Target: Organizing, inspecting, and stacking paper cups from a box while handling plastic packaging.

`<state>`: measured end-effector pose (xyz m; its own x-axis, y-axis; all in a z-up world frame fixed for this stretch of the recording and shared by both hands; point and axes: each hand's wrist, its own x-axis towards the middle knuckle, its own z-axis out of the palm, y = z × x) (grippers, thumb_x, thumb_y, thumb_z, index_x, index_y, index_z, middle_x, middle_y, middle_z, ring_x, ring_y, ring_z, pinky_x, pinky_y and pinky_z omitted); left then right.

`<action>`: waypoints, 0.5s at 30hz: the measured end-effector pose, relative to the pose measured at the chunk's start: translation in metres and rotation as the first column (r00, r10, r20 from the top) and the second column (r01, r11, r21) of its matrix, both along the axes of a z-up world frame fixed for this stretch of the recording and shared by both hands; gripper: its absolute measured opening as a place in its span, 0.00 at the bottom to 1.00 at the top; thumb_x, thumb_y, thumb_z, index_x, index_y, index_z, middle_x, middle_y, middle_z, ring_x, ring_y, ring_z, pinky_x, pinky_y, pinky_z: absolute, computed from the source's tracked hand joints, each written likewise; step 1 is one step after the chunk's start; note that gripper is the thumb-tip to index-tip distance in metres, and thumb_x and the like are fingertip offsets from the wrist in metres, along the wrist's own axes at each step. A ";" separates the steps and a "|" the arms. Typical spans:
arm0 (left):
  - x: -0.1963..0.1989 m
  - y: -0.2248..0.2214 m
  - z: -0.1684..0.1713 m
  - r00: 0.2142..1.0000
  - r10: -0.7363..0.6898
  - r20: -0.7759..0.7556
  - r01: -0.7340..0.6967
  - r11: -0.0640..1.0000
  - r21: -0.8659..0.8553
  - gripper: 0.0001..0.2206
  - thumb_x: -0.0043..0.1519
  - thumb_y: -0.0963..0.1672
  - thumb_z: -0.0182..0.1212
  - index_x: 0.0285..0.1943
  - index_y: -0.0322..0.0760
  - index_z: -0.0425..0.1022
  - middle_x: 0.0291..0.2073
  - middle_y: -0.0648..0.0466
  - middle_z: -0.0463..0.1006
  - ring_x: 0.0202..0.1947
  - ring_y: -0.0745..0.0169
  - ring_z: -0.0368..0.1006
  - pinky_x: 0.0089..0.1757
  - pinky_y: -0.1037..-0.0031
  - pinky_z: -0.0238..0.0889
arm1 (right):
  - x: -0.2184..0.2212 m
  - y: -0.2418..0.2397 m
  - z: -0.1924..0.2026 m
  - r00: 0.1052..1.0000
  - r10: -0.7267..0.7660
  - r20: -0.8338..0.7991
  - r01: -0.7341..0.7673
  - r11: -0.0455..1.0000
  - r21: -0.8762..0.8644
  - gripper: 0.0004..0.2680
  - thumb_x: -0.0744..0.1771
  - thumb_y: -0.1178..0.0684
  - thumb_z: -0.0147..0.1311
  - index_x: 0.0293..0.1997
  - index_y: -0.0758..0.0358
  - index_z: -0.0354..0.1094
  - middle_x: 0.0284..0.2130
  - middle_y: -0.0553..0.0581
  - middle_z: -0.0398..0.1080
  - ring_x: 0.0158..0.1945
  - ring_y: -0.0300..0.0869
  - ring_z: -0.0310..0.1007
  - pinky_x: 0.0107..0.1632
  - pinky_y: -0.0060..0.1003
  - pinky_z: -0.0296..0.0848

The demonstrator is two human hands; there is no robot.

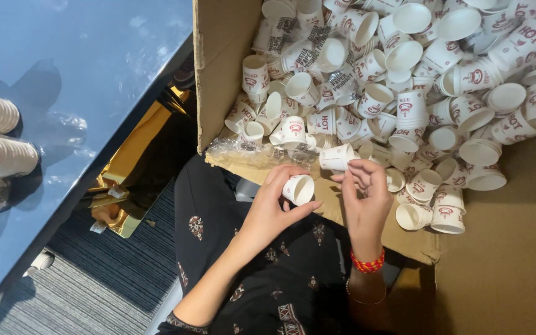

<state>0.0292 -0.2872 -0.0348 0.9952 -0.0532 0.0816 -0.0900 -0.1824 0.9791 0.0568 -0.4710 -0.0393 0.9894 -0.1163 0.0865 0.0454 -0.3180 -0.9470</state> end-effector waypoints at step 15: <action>0.005 -0.002 0.013 0.960 0.073 0.271 -0.165 0.927 0.336 0.30 0.49 0.50 0.76 0.55 0.31 0.70 0.45 0.45 0.73 0.47 0.40 0.71 0.47 0.58 0.66 | -0.034 -0.008 0.015 0.984 0.048 0.169 -0.087 0.968 0.234 0.11 0.69 0.69 0.55 0.51 0.66 0.55 0.44 0.62 0.76 0.44 0.39 0.78 0.51 0.32 0.77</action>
<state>0.0343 -0.2892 -0.0217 0.9456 -0.0066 0.3252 -0.2781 -0.5352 0.7977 0.0233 -0.4789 -0.0243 0.9710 -0.0867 0.2230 0.2170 -0.0735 -0.9734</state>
